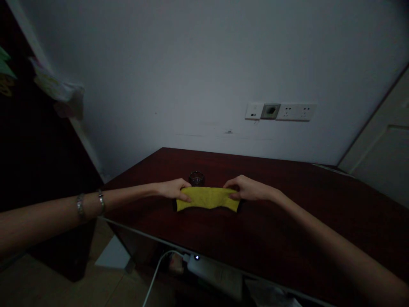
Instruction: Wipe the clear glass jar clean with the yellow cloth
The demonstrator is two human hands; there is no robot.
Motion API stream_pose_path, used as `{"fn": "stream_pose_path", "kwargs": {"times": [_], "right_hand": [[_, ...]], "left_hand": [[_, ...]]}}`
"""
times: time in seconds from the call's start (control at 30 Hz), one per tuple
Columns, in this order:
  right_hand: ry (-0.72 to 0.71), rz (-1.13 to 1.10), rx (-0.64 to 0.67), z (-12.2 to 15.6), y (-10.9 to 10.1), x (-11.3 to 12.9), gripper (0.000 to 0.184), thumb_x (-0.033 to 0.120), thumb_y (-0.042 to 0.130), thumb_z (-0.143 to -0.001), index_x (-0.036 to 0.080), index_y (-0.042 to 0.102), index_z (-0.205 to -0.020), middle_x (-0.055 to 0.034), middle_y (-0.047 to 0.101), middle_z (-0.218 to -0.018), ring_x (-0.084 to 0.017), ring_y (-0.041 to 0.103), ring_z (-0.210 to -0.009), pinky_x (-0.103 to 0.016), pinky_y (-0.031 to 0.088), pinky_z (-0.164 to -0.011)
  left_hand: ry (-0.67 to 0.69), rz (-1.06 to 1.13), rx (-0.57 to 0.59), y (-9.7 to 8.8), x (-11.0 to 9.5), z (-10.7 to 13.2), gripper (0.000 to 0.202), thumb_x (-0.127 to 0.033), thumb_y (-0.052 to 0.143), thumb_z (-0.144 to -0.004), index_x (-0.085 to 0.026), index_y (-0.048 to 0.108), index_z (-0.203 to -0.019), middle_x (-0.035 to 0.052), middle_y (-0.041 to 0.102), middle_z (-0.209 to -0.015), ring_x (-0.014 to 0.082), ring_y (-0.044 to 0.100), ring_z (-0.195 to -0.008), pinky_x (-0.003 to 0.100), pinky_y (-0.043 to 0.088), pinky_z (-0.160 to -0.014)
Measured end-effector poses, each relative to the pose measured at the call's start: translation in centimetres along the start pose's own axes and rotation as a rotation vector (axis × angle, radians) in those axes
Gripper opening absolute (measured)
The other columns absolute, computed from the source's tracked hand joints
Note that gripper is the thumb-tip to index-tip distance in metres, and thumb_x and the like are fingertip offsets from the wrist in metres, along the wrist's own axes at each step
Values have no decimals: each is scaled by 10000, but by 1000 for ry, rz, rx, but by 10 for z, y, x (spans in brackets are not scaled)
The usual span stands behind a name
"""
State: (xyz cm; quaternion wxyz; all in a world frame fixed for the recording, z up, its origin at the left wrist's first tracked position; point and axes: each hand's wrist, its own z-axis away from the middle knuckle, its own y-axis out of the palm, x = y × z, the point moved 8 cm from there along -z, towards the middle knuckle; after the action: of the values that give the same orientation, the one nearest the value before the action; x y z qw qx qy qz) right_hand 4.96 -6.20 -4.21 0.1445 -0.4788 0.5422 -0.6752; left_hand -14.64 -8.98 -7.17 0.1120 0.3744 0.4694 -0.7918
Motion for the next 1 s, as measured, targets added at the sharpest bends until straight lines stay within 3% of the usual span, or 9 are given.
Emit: {"fn": "stream_pose_path", "kwargs": {"times": [0.13,0.2,0.27,0.37,0.5,0.7,0.87,1.0], "right_hand": [[38,-62,7,-4,21,-8,407,339,649,-744,149,633,-1104,-71,702,-886,-183,639,-746,-284,471,-661],[54,16,-36,-4,31,-9,539,471,686,-705,176,601,-1147,-96,686,-1011,-228,639,-862,-313,467,-717],[58,93,-68,-3,41,-7,572,506,699,-685,203,580,-1155,-101,661,-1096,-264,620,-961,-328,457,-757],[57,162,-86,-4,50,-8,350,384,654,-755,217,603,-1058,-76,680,-1016,-244,633,-914,-305,445,-725],[65,105,-102,-12,43,-24,151,258,598,-786,227,656,-922,-29,697,-914,-192,644,-835,-266,438,-706],[122,79,-202,-37,26,-54,238,131,551,-750,203,696,-924,-42,707,-905,-196,641,-853,-275,455,-776],[173,104,-278,-62,25,-66,325,44,517,-692,197,709,-906,-62,704,-947,-202,628,-902,-260,444,-811],[224,121,-350,-80,21,-77,361,35,525,-685,187,696,-964,-80,661,-1062,-207,590,-994,-272,430,-864]], "left_hand": [[38,-337,-91,-12,14,4,187,-324,622,-758,-148,636,-819,2,616,-708,124,533,-610,194,356,-525],[63,-488,-98,-13,19,6,168,-311,561,-813,-161,631,-839,8,605,-706,125,528,-605,203,354,-538],[108,-605,-100,-14,20,8,174,-317,565,-815,-166,626,-877,29,613,-790,146,558,-683,215,389,-604],[176,-743,-72,-13,18,11,228,-306,609,-780,-165,607,-958,66,584,-980,186,573,-863,239,424,-726],[216,-937,-19,-11,19,14,235,-109,487,-788,-166,587,-992,88,569,-1015,204,558,-915,264,429,-760],[197,-1052,-114,-20,20,2,391,5,542,-660,-153,593,-1014,110,589,-1052,245,524,-1010,341,381,-931],[134,-1163,-138,-27,25,-15,369,-40,548,-698,-144,608,-1047,144,579,-1088,286,497,-1058,389,391,-917],[100,-1228,-271,-43,25,-26,241,-96,531,-750,-149,652,-950,165,567,-1074,311,470,-1082,407,401,-886]]}}
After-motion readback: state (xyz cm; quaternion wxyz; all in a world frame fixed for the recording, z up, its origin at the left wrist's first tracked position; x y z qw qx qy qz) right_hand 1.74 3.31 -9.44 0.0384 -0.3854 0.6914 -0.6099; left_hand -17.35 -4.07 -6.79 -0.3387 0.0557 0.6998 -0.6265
